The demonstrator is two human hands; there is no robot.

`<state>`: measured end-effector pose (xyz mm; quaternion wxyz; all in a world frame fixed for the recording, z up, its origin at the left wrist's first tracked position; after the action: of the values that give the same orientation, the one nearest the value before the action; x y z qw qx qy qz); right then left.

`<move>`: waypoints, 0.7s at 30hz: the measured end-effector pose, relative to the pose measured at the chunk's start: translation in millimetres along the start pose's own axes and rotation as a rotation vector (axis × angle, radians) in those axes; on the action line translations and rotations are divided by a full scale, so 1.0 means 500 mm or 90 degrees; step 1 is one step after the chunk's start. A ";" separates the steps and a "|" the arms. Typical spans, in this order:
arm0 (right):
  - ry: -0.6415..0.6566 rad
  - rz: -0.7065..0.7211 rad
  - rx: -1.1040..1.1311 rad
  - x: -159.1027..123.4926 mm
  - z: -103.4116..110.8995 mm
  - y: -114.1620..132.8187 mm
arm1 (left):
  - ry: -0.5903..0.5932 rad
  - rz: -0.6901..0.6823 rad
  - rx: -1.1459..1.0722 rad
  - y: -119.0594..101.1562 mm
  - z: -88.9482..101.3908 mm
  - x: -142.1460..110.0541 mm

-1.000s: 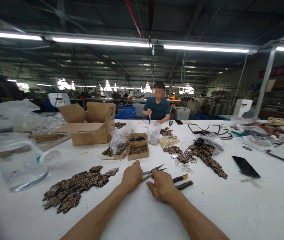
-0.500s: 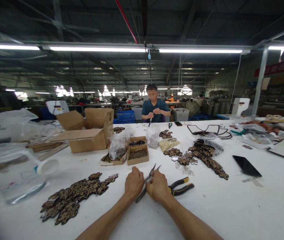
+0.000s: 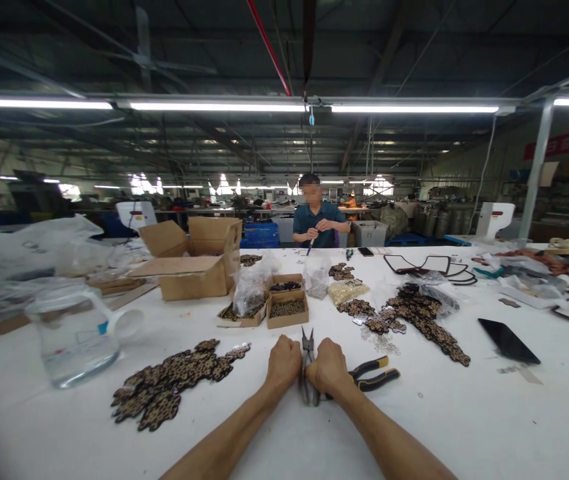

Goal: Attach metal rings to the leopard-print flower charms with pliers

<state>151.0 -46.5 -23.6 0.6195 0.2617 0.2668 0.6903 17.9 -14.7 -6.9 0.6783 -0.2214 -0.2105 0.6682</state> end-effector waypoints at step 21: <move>0.148 0.033 0.552 0.009 -0.020 0.035 | -0.058 -0.271 -0.349 0.000 0.020 -0.003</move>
<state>130.9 -43.9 -18.6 0.4009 0.4242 0.5926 0.5551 12.1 -15.8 1.4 0.7076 -0.3162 -0.4536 0.4400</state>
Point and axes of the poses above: each hand's wrist, its own x-axis towards the middle knuckle, its own z-axis out of the back of the hand, y = z × x, the point moved 1 cm from there along x, towards the middle knuckle, and after that the axes turned 14 degrees about y, right-handed, at the moved point
